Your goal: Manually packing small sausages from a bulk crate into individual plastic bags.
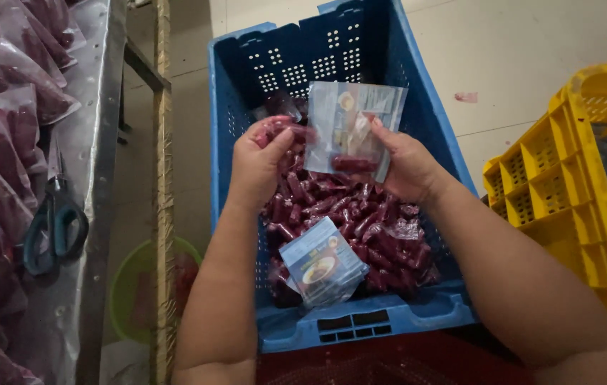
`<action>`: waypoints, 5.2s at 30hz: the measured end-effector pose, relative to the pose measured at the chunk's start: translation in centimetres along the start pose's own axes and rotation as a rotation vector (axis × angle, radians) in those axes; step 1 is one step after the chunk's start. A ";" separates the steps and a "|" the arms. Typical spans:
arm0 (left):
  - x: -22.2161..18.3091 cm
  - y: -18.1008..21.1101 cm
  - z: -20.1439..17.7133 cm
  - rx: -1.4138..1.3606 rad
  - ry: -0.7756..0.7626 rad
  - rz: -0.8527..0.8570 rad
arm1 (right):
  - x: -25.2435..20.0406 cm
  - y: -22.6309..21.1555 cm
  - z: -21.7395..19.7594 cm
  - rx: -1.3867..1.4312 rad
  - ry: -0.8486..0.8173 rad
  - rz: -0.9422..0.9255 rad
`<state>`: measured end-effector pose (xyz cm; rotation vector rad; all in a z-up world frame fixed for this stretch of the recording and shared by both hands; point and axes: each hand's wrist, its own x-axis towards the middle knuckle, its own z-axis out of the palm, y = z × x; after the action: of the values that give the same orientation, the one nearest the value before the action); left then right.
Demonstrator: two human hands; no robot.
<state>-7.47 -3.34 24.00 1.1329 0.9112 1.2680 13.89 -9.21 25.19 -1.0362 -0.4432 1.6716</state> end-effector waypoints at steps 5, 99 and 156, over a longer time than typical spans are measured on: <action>0.8 -1.3 -0.6 -0.035 -0.019 0.024 | 2.7 1.5 -2.2 0.054 0.017 0.002; 1.2 3.5 5.9 0.651 -0.522 0.214 | 1.6 1.1 -2.7 0.177 -0.130 -0.194; 2.7 -1.7 0.7 -0.226 0.037 -0.049 | 2.9 1.6 -3.7 0.229 -0.065 -0.248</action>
<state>-6.11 -0.67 22.76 0.9070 0.7960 1.3193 15.85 -7.87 20.79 -0.7298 -0.3951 1.4971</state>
